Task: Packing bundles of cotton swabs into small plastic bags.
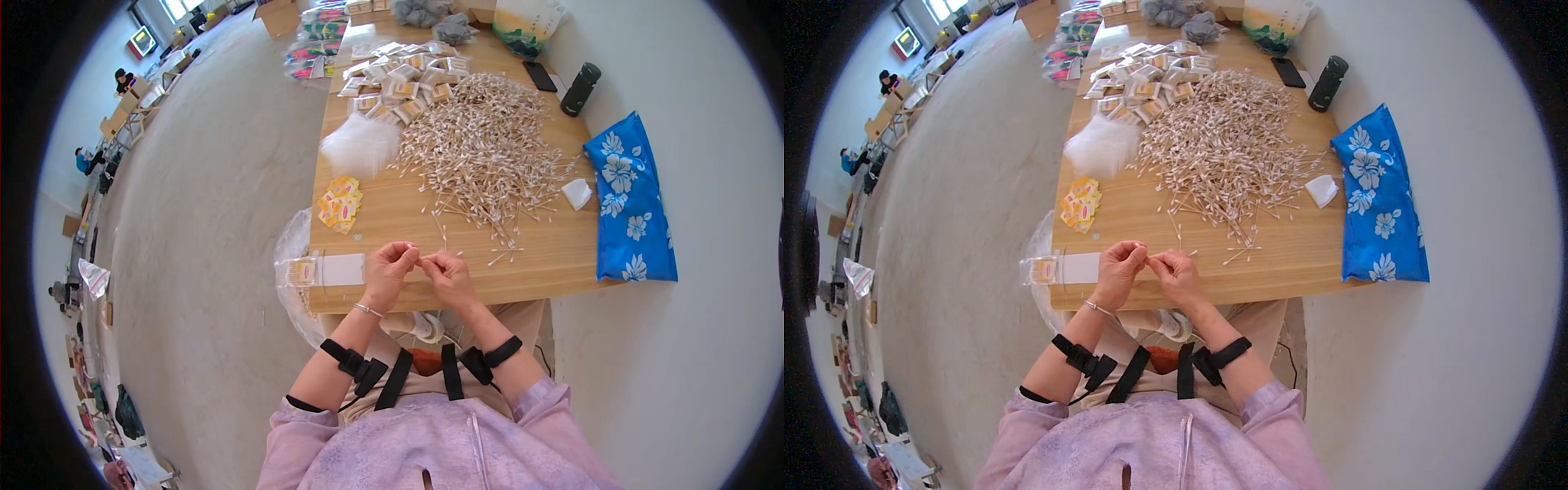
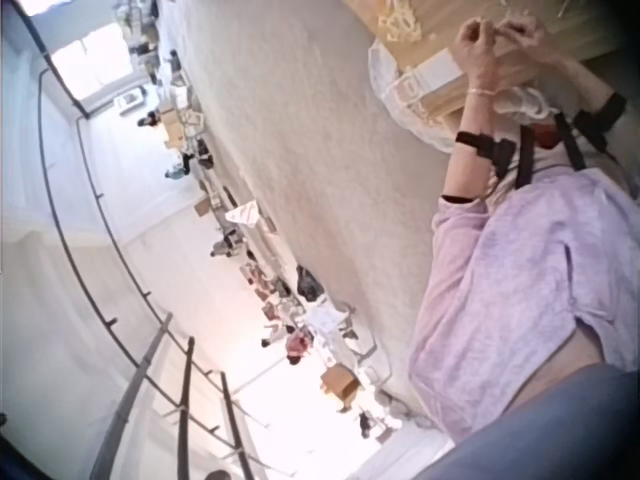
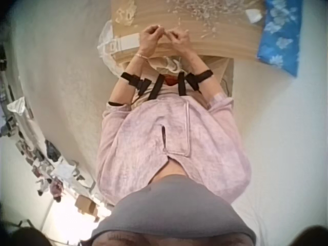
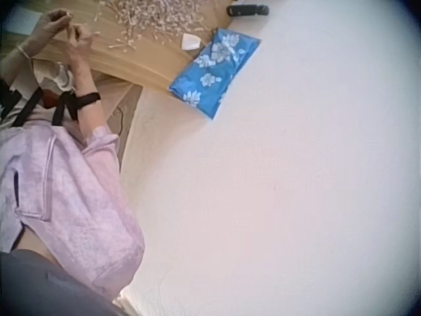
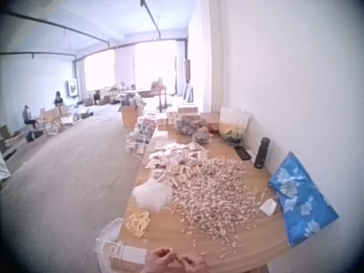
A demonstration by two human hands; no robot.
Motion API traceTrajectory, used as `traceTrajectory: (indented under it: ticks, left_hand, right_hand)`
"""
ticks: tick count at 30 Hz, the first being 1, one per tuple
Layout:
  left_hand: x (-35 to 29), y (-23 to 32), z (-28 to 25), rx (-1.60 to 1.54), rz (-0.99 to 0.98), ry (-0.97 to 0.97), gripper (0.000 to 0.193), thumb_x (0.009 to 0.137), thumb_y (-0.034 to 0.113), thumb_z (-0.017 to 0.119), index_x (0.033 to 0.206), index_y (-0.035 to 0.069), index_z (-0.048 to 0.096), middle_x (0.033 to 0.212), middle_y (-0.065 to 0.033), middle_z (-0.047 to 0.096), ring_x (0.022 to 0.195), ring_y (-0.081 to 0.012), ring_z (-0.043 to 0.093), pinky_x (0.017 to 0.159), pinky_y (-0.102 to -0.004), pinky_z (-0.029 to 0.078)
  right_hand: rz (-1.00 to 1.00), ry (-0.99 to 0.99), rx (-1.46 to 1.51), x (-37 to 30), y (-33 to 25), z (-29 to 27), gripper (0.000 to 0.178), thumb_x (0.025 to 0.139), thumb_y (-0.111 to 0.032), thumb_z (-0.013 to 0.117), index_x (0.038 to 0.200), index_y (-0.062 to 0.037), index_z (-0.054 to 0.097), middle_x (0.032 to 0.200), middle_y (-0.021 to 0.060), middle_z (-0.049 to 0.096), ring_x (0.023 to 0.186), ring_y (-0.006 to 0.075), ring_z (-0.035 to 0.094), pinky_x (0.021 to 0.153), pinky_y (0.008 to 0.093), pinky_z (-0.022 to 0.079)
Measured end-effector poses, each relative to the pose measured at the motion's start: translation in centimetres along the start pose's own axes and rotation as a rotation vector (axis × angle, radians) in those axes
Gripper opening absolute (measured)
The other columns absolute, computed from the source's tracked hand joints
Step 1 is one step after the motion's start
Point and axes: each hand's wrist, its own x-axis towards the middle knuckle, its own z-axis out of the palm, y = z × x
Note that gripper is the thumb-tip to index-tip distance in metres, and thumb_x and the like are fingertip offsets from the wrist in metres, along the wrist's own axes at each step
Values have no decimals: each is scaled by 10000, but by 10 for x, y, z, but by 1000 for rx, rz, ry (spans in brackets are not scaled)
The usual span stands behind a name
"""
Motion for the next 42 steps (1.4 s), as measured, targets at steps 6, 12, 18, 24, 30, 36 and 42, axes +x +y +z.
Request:
traceTrajectory:
  ticks: [6,12,18,24,30,36,42]
  left_hand:
    - [-6,-2,1,-31,12,-66,67,849,90,687,875,38,653,757,18,624,674,-53,547,604,-193,438]
    - [-11,-11,-18,681,87,-157,194,776,89,738,921,10,635,774,-34,641,692,-125,575,675,-245,488]
    - [-13,-24,3,1116,545,-117,420,722,67,734,1107,41,569,1039,-160,570,1016,-330,537,897,-375,452]
    - [15,-31,18,1008,489,-16,392,780,109,698,1124,-2,547,1085,-187,551,1061,-354,507,927,-408,422]
    - [54,-16,41,1173,391,100,363,777,213,706,1046,-3,593,993,-160,572,965,-319,533,847,-392,438]
    - [67,-25,38,1254,360,144,185,752,186,699,877,66,632,916,-109,593,940,-289,540,825,-384,431]
    - [33,-30,18,1139,406,-90,214,747,157,696,928,59,639,938,-114,596,959,-300,536,843,-388,431]
  right_hand:
    - [221,-69,139,-9,-9,-9,102,841,-121,651,822,-23,672,709,51,613,736,146,555,667,271,437]
    - [-127,-62,-556,-20,15,-36,91,773,-131,674,786,-43,661,806,96,599,826,274,573,742,363,462]
    - [-77,21,-740,-3,13,-29,177,754,-160,697,889,-61,638,918,103,548,938,291,551,792,394,464]
    - [-16,275,-747,4,16,-43,368,746,-149,708,1075,-62,568,1035,120,510,1010,310,515,869,397,433]
    - [30,545,-998,-10,23,-105,497,721,-168,731,1163,-39,545,1102,156,488,1064,353,455,931,447,387]
    - [95,442,-931,-9,32,-105,452,737,-155,712,1150,-39,570,1108,151,488,1049,349,454,930,430,386]
    - [6,438,-856,8,41,-79,257,798,-108,643,1045,-49,601,1041,138,507,1010,330,476,895,431,401]
